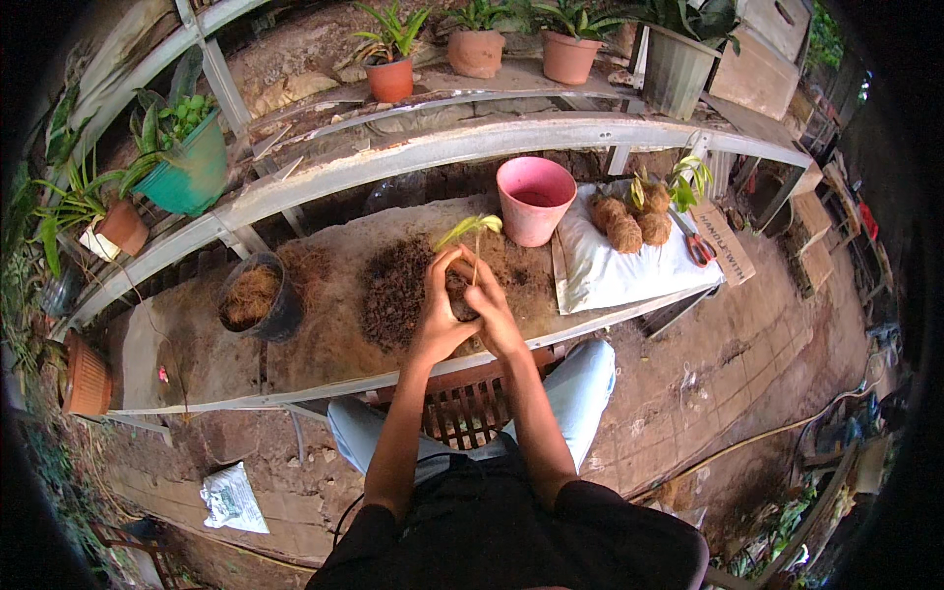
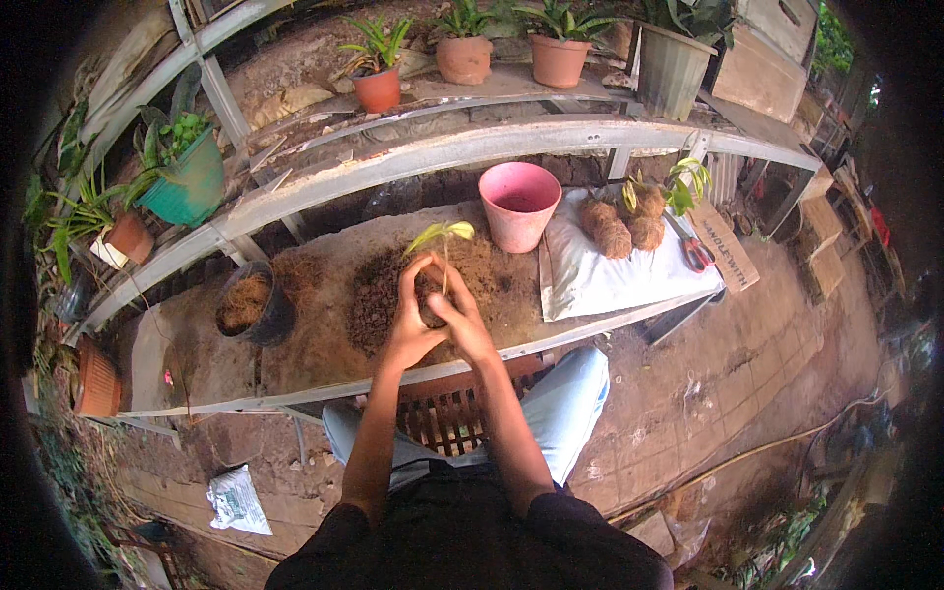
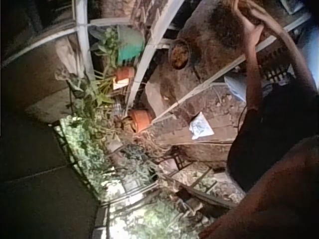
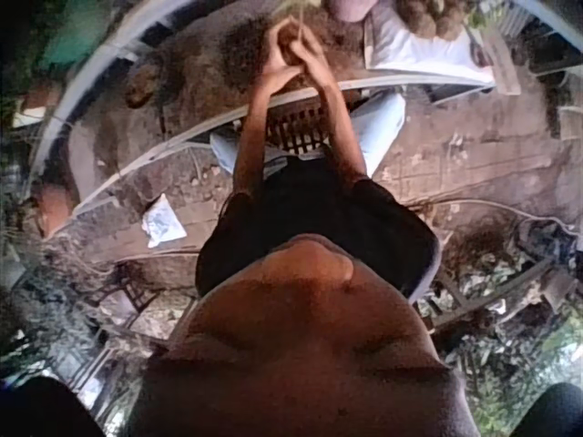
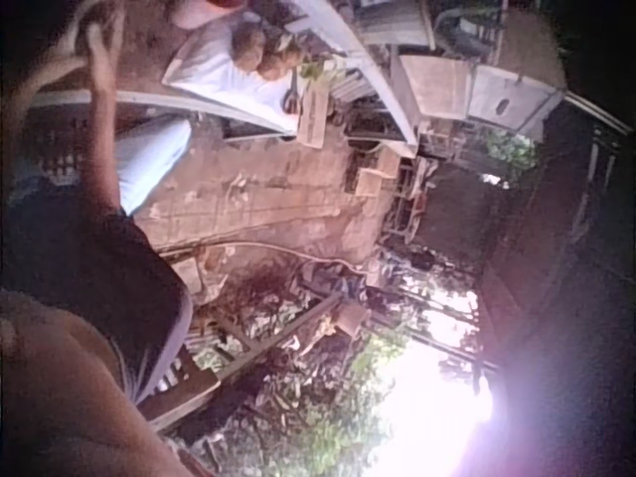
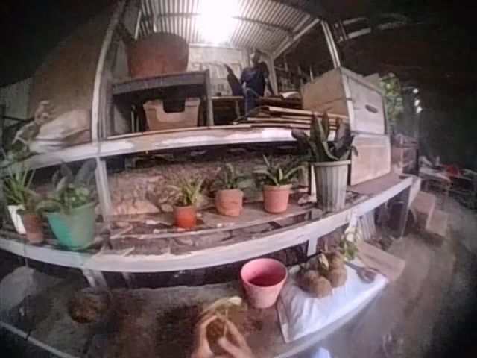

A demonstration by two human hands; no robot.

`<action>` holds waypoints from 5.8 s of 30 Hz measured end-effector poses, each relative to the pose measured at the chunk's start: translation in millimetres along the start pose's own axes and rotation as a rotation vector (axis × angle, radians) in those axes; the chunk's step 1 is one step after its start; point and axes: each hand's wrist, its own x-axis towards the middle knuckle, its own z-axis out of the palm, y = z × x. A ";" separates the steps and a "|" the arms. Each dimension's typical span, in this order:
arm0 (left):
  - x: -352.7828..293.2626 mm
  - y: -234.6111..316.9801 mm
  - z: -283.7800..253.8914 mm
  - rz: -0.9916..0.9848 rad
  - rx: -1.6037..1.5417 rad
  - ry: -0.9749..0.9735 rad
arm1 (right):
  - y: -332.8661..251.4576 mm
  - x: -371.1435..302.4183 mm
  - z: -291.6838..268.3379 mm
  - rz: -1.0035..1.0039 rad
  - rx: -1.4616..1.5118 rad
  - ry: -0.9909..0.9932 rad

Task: The person sits at a workbench and prepares a small plant cutting by hand. They gather soil, wrap it around the cutting's stem to form a ball, and repeatedly adjust the soil and leaves. The cutting remains in hand at the end of the clip.

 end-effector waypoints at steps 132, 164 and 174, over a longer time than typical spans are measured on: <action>1.4 -14.1 29.2 0.128 0.138 0.157 | -36.8 -4.2 10.5 0.082 0.010 0.208; 5.5 -2.8 -0.6 -0.177 -0.378 -0.091 | -14.7 -2.5 -9.8 0.233 0.191 0.317; -5.3 -7.6 18.7 -0.144 -0.258 -0.079 | -3.1 -2.5 2.6 0.084 0.082 0.394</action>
